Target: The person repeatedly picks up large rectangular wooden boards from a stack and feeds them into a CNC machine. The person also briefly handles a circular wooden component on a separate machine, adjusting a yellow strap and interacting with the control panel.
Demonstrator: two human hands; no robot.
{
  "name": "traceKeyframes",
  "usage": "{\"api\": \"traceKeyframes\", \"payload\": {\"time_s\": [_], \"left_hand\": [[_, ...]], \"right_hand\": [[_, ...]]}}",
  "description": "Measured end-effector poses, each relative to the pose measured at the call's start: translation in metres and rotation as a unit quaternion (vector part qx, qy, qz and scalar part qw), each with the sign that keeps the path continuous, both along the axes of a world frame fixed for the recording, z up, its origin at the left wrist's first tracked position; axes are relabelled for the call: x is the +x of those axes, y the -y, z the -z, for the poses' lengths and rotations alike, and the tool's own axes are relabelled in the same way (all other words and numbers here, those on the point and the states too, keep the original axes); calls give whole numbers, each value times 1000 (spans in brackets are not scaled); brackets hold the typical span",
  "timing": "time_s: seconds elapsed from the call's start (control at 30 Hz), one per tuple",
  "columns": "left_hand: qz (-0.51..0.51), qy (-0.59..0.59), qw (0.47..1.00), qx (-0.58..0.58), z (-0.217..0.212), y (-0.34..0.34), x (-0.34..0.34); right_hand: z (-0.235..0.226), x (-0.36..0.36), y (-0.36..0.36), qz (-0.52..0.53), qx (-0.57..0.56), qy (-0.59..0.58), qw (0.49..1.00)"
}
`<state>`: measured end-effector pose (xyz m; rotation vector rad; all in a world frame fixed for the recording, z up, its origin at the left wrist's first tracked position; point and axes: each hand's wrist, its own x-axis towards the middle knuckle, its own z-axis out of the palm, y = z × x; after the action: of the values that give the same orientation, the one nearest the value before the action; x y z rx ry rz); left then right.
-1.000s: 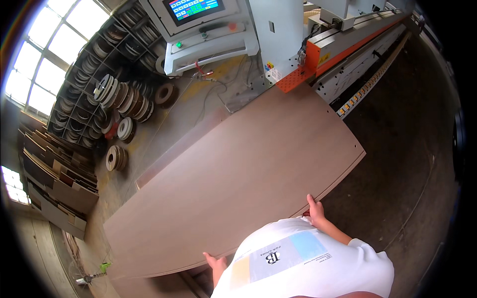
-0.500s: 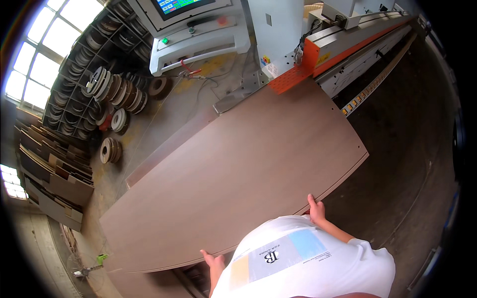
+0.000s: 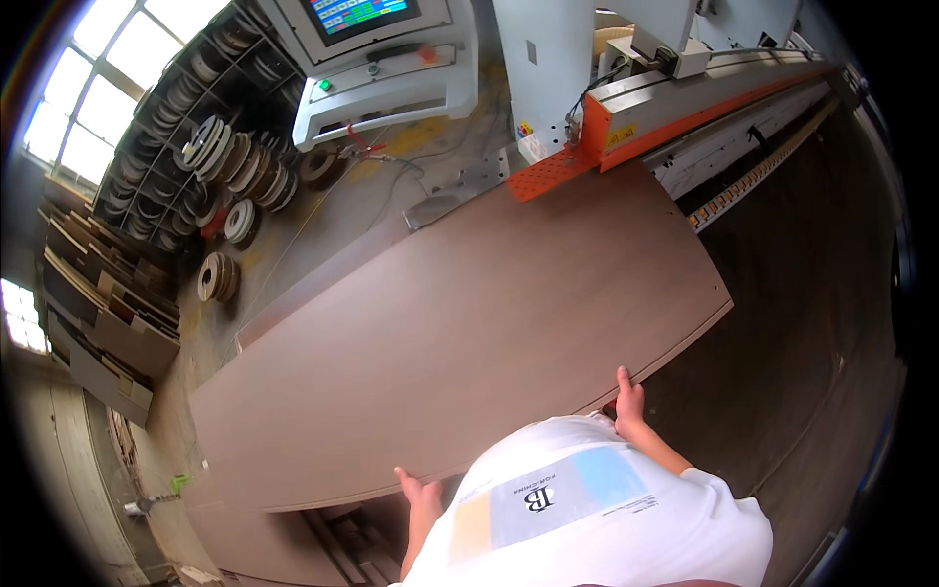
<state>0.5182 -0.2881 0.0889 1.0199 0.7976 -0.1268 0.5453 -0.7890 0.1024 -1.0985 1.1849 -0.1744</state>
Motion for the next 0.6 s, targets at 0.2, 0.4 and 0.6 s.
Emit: {"api": "traceKeyframes", "payload": {"time_s": [0.2,0.4,0.6], "left_hand": [[-63,-14,984,-166,-19,72,9],[-91,-82,952,-280,-4,109,-2],[144,-220,963,-57,-136,156,19]], "right_hand": [[14,7,53,23,-35,-16,999],[41,12,99,66,-91,28,993],[42,29,136,145,-138,61,978]]}}
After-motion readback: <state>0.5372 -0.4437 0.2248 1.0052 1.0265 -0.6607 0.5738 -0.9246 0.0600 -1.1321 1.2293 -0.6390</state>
